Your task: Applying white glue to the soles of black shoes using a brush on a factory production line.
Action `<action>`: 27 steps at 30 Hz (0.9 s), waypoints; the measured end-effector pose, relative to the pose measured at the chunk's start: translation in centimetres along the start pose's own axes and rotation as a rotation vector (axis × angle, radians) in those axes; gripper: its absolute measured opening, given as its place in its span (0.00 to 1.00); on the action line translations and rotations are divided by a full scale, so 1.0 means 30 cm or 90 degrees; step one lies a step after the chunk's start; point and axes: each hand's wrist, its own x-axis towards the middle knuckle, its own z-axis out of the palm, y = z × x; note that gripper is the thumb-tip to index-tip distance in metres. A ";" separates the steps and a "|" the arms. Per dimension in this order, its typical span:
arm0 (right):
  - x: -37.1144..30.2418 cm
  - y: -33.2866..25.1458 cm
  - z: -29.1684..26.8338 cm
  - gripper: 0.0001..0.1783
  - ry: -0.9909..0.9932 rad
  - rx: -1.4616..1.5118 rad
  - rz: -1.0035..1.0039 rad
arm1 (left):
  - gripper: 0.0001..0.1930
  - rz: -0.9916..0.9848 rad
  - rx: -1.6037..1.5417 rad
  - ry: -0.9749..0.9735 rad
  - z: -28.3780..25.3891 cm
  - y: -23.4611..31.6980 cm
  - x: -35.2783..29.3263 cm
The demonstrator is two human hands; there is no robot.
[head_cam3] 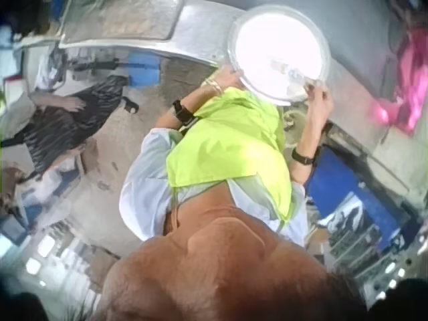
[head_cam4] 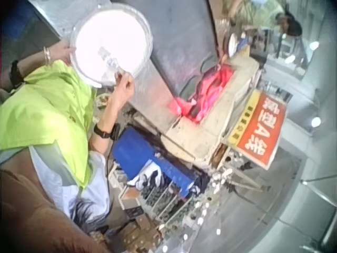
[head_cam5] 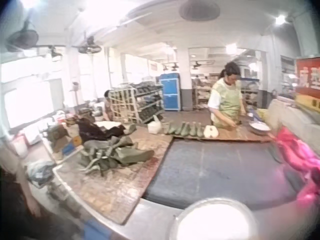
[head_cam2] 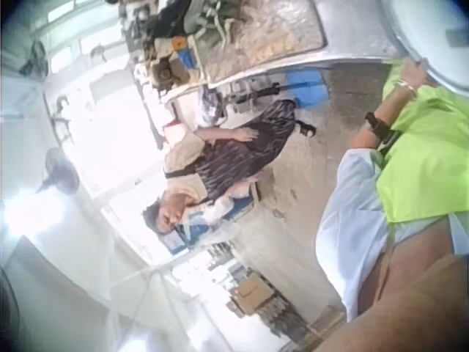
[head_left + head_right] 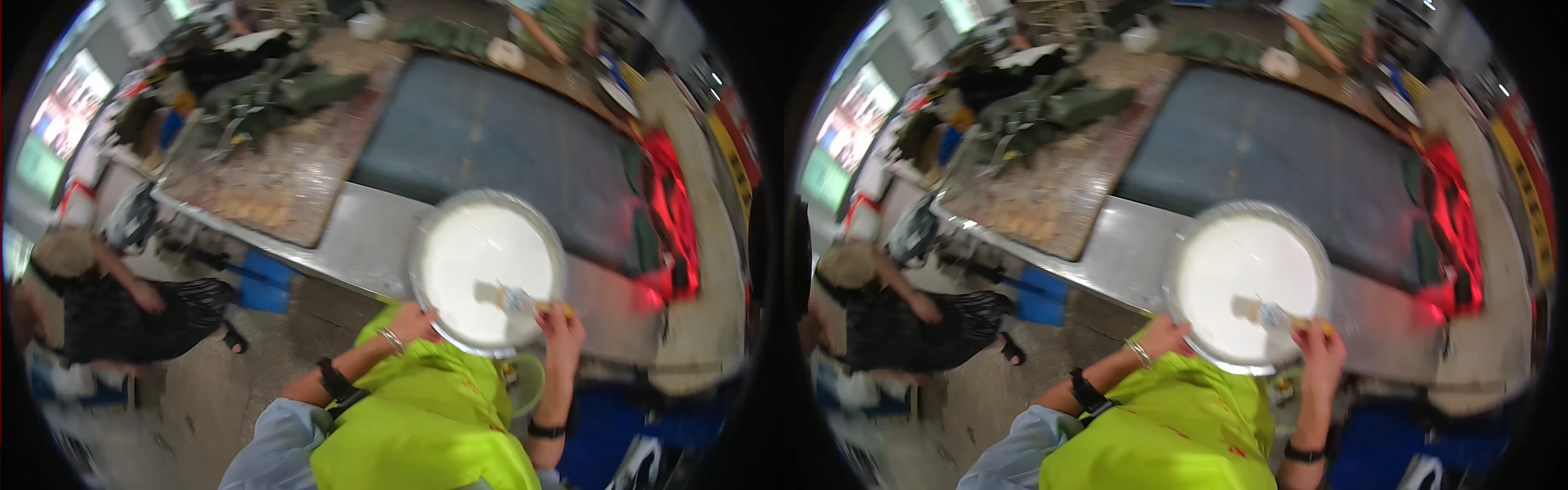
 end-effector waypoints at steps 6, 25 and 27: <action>0.006 -0.002 -0.053 0.18 -0.004 0.109 0.026 | 0.20 -0.029 0.004 -0.031 0.020 0.009 -0.010; -0.058 -0.021 0.086 0.13 -0.037 -0.047 -0.118 | 0.17 -0.054 0.252 -0.090 -0.136 0.131 -0.225; -0.070 -0.018 0.099 0.13 -0.010 -0.033 -0.141 | 0.15 0.028 0.293 -0.141 -0.109 0.187 -0.196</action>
